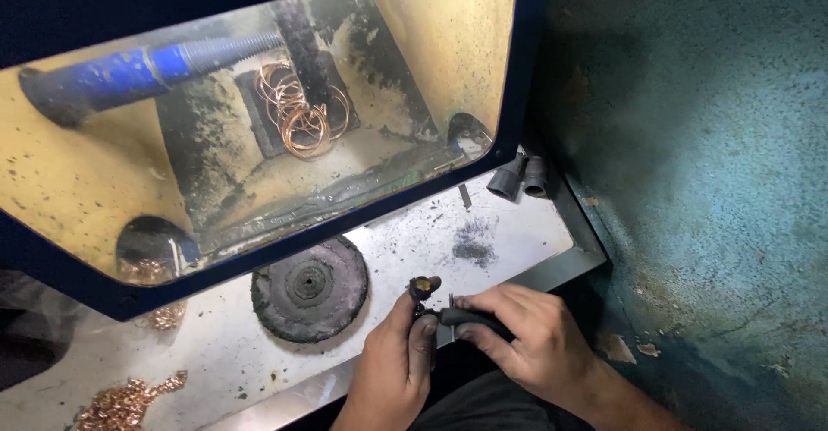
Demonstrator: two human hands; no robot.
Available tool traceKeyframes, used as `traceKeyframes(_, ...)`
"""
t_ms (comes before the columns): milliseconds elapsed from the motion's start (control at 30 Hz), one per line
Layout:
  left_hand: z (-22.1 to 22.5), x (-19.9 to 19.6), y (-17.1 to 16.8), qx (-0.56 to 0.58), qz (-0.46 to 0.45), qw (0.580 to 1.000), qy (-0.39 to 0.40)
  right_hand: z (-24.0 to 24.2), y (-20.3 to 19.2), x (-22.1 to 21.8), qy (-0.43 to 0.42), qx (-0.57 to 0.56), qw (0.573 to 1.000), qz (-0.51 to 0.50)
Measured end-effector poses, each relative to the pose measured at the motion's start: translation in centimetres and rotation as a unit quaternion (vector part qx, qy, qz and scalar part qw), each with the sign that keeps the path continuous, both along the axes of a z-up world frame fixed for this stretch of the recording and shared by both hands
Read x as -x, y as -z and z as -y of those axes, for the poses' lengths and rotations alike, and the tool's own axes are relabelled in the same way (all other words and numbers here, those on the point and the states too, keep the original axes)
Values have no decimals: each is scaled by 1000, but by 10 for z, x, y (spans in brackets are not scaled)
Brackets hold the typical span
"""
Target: Polishing a metal chain using a hand-held rotary tool and a stationary buffing machine.
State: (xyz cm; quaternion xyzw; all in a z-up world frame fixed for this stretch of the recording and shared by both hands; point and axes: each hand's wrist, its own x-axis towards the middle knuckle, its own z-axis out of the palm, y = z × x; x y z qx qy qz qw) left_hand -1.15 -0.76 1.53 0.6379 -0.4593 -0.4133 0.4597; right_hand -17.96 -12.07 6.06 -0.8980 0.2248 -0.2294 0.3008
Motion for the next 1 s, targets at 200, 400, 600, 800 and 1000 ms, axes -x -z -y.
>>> traceKeyframes(200, -2, -1, 1, 13, 25, 1000, 10, 6, -10, 9, 46, -355, 920, -161)
traceKeyframes(400, 0, 3, 3, -1, 16, 1000, 6, 3, 1, -1, -25, 37, 999, 25)
traceKeyframes(600, 0, 5, 0, 17, 46, 998, 28, -7, 24, 12, -4, 119, 993, -27)
traceKeyframes(800, 3, 5, -1, 0, 42, 999, 24, -1, 0, 0, 51, -268, 956, -106)
traceKeyframes(1000, 7, 4, -10, 35, -74, 995, -63, 32, 9, 5, 124, -231, 964, -36)
